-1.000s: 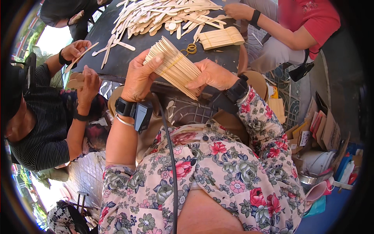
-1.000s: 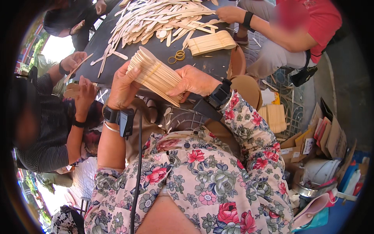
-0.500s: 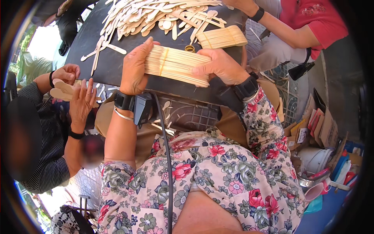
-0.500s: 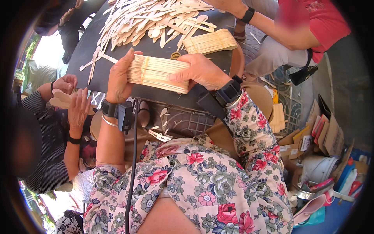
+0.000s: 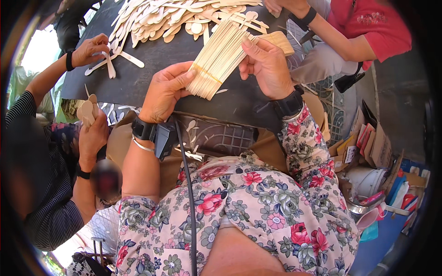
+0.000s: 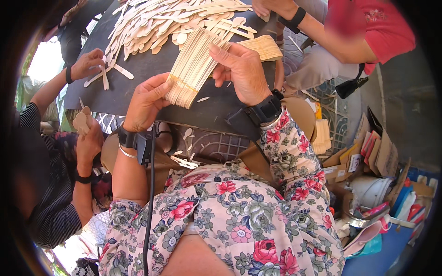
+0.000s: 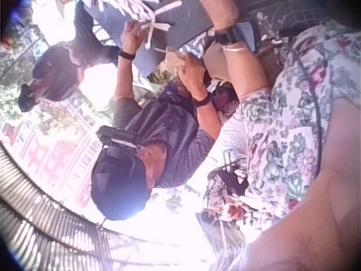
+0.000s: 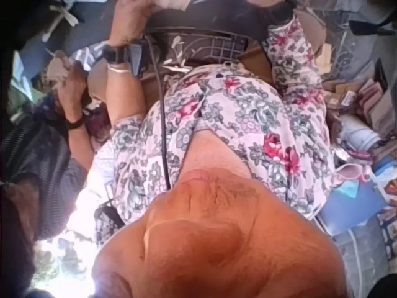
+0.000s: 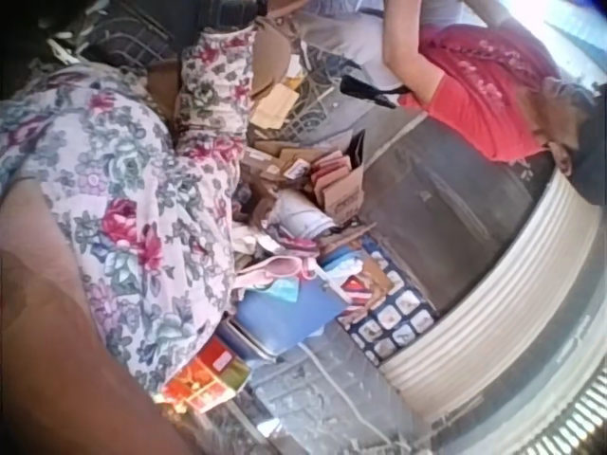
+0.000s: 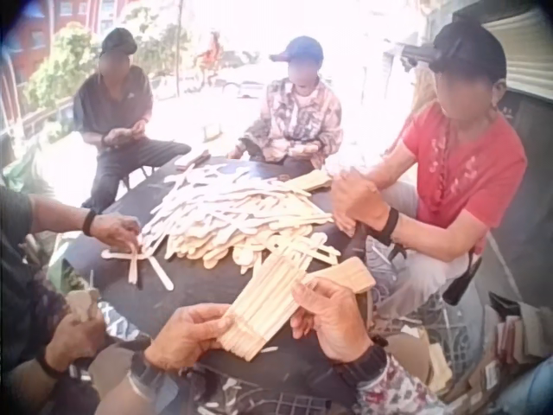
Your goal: The recorder bundles stacks of wooden spoons using rubber bands while sitting with others at a workshop table.
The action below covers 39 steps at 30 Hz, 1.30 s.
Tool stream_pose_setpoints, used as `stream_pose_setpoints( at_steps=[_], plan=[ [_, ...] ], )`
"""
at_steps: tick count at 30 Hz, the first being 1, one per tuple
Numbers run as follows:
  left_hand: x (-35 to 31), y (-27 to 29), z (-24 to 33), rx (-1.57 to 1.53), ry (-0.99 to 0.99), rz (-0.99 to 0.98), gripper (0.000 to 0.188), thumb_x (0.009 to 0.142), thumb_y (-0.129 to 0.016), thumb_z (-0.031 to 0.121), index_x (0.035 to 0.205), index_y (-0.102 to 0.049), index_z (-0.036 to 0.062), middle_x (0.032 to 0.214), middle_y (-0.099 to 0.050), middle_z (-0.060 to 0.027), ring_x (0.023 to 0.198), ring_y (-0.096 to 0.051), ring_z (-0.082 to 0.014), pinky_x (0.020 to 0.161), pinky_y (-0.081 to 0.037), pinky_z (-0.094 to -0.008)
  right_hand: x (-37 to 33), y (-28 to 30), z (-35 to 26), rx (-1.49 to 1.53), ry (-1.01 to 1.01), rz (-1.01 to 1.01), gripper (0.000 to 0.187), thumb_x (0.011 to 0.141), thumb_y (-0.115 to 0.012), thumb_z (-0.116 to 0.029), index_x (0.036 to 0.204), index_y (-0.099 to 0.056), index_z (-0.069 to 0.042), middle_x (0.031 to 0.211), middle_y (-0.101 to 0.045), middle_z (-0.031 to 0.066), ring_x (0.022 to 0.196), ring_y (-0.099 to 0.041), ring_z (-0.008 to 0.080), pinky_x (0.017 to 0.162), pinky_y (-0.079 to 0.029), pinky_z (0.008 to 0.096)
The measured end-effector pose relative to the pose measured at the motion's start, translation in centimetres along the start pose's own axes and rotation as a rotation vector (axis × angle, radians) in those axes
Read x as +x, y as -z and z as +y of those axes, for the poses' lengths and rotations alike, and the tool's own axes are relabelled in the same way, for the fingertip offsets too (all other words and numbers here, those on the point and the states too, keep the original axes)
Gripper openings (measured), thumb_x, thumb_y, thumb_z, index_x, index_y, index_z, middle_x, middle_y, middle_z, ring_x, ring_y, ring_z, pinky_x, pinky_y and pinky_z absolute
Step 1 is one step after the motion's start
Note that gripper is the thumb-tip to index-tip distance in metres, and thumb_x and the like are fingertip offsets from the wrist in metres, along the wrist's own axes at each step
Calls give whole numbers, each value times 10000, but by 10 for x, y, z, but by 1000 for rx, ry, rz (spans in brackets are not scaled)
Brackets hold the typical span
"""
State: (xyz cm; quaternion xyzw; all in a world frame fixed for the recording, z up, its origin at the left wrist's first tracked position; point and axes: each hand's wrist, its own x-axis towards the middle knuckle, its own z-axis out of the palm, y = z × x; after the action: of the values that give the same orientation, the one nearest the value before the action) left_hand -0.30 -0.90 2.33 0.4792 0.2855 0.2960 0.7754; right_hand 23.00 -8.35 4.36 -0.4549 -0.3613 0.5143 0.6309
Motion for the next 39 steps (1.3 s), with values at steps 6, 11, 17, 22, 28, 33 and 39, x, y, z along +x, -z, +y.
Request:
stream_pose_setpoints(
  at_steps=[6, 11, 17, 22, 28, 33, 39],
  plan=[
    [-2, 0, -1, 113, -73, -6, 317, 912, -609, 89, 1203, -582, -33, 1104, -663, -97, 966, -639, -149, 861, -510, -294, 7, -5, -2, 61, 78, -81, 294, 895, -670, -274, 969, -650, 10, 760, -638, 32, 558, -567, 75, 481, -472, 212],
    [1, 7, 0, 178, -153, -52, 296, 872, -649, 21, 1160, -614, -36, 1063, -676, -100, 936, -631, -118, 840, -510, -256, 12, -26, -5, -182, 220, -206, 260, 833, -736, -164, 1009, -670, 16, 878, -682, 35, 691, -586, 51, 616, -491, 203],
    [10, 10, 7, 258, -242, -36, 272, 845, -651, -21, 1115, -622, -43, 1059, -679, -91, 938, -630, -125, 854, -505, -257, 21, -42, -1, -223, 245, -285, 292, 790, -761, -85, 1049, -684, 26, 948, -701, 50, 834, -623, 77, 756, -511, 226],
    [1, -1, 23, 350, -251, -70, 295, 825, -678, -18, 1115, -628, -37, 1051, -681, -75, 923, -619, -104, 845, -498, -251, 16, -42, 9, -192, 255, -244, 254, 787, -764, -118, 995, -695, 11, 914, -707, 46, 820, -623, 74, 737, -511, 237],
    [5, 1, 20, 368, -274, -53, 250, 813, -712, 12, 1055, -661, -20, 1028, -686, -51, 901, -612, -78, 816, -495, -238, 6, -31, 20, -735, 224, -246, 309, 720, -796, -174, 962, -693, -12, 840, -700, 97, 742, -644, 107, 685, -512, 266],
    [0, 4, 14, 561, -276, -78, 265, 812, -713, 17, 1072, -668, -5, 980, -687, -31, 881, -613, -80, 813, -490, -238, 6, -25, 27, -647, 249, -236, 285, 701, -794, -148, 926, -685, -10, 751, -666, 113, 654, -632, 176, 625, -500, 291],
    [-7, 6, 18, 607, -403, 31, 234, 804, -716, 18, 1037, -693, 6, 978, -693, -31, 865, -612, -85, 818, -481, -238, 8, -37, 13, -794, 531, -246, 293, 688, -789, -141, 926, -682, -8, 717, -641, 146, 655, -632, 263, 620, -499, 313]
  ],
)
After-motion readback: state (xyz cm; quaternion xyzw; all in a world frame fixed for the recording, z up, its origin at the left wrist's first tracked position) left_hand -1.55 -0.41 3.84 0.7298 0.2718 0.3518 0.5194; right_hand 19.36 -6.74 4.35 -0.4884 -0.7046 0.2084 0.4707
